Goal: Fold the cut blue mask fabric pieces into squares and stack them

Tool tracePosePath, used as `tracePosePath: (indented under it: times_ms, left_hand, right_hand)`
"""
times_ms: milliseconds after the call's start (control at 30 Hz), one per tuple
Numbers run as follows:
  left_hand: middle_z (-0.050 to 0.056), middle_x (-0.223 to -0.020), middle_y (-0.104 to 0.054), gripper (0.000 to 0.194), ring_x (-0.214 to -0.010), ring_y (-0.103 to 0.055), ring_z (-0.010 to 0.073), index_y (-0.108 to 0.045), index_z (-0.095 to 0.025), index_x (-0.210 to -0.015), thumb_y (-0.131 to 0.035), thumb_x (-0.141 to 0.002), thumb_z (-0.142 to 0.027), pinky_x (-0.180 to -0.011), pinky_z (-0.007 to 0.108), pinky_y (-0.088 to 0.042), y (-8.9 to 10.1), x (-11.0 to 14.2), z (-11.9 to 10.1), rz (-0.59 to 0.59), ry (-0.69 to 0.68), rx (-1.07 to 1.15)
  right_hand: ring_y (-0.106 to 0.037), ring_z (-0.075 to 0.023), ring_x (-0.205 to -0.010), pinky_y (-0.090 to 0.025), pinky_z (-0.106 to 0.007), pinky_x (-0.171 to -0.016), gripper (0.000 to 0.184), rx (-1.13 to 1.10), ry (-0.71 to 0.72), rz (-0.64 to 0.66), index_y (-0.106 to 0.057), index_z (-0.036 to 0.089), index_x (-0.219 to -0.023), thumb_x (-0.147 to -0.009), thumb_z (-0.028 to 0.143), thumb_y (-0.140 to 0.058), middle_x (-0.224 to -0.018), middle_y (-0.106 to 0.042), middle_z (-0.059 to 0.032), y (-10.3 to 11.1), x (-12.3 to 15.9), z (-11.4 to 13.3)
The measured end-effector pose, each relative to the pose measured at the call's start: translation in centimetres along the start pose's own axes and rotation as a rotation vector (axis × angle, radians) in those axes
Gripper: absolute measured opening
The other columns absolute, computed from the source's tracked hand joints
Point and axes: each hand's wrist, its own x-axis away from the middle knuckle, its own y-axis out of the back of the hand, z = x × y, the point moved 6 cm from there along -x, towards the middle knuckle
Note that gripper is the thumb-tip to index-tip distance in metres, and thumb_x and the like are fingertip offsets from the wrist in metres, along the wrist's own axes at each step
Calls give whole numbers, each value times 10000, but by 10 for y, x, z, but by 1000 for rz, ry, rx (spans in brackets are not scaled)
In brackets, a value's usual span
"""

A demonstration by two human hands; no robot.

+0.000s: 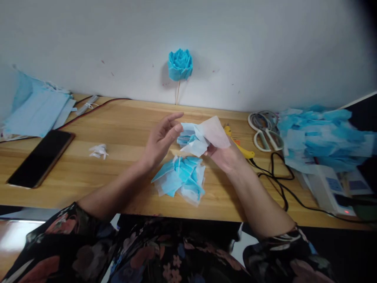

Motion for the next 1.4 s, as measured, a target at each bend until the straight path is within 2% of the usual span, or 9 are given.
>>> tracePosePath:
  times_ms: [100,200,367,567,667,967,1100,1300,1400]
  left_hand:
    - [93,-1172,-690,705,-1007,-661,205,-555,-278,-1416,-778,-812,-566,-861,342,-555,-11,3,1,137,-62,7]
    - [86,-1210,-680,834,-1038,-663,222,-510,-308,-1458,-881,-721,-428,-916,364,-544,-19,8,1,209,-100,-93]
    - [34,-1015,-708,628,-924,-666,171,-571,-281,-1401,-773,-807,-247,-898,334,-543,-21,10,1,177,-54,-103]
    - [47,-914,-740,410,-805,-698,161,-648,-214,-1293,-700,-903,-328,-739,292,-559,-17,10,8,120,152,112]
    - [43,-873,-749,370,-784,-707,161,-673,-195,-1237,-709,-899,-341,-719,285,-561,-17,11,9,101,185,146]
    - [13,-752,-714,369,-705,-689,151,-675,-197,-1259,-690,-901,-284,-635,263,-540,-18,12,10,98,224,112]
    - [28,-805,-736,376,-715,-687,159,-679,-221,-1267,-696,-903,-314,-648,282,-552,-18,11,11,102,184,81]
    - [37,-844,-743,407,-738,-687,167,-663,-211,-1293,-688,-903,-325,-672,294,-555,-19,12,12,144,200,87]
    - [61,-1012,-759,353,-881,-703,186,-701,-222,-1247,-640,-937,-380,-743,298,-562,-15,10,7,109,154,19]
  right_hand:
    - [-504,-138,-570,-409,-283,-481,393,20,-7,-21,-650,236,-736,-690,590,-814,-655,-589,17,2,-1,-3]
    - [-533,-155,-606,-414,-290,-497,380,31,-9,-46,-659,240,-749,-704,591,-798,-683,-612,7,3,-1,-4]
    - [-482,-132,-559,-392,-268,-461,410,8,-14,-18,-641,240,-697,-633,595,-835,-637,-577,16,-2,0,-1]
    - [-475,-124,-560,-400,-264,-469,427,33,-41,-2,-648,236,-698,-597,594,-856,-662,-590,9,-3,1,-2]
    - [-464,-121,-544,-398,-270,-475,407,22,-32,26,-642,234,-697,-637,584,-841,-646,-578,15,-3,0,-4]
    - [-476,-126,-538,-398,-264,-467,422,69,-24,-36,-659,234,-682,-589,596,-856,-621,-601,16,-2,2,-3]
    - [-491,-130,-543,-409,-269,-496,357,179,54,-71,-686,244,-742,-689,576,-805,-631,-611,22,2,2,-2]
    - [-454,-106,-573,-352,-257,-547,160,516,321,-198,-697,232,-798,-868,374,-682,-662,-599,39,4,12,16]
    - [-471,-112,-603,-359,-267,-573,131,646,388,-224,-701,227,-823,-886,332,-654,-711,-642,31,1,17,23]
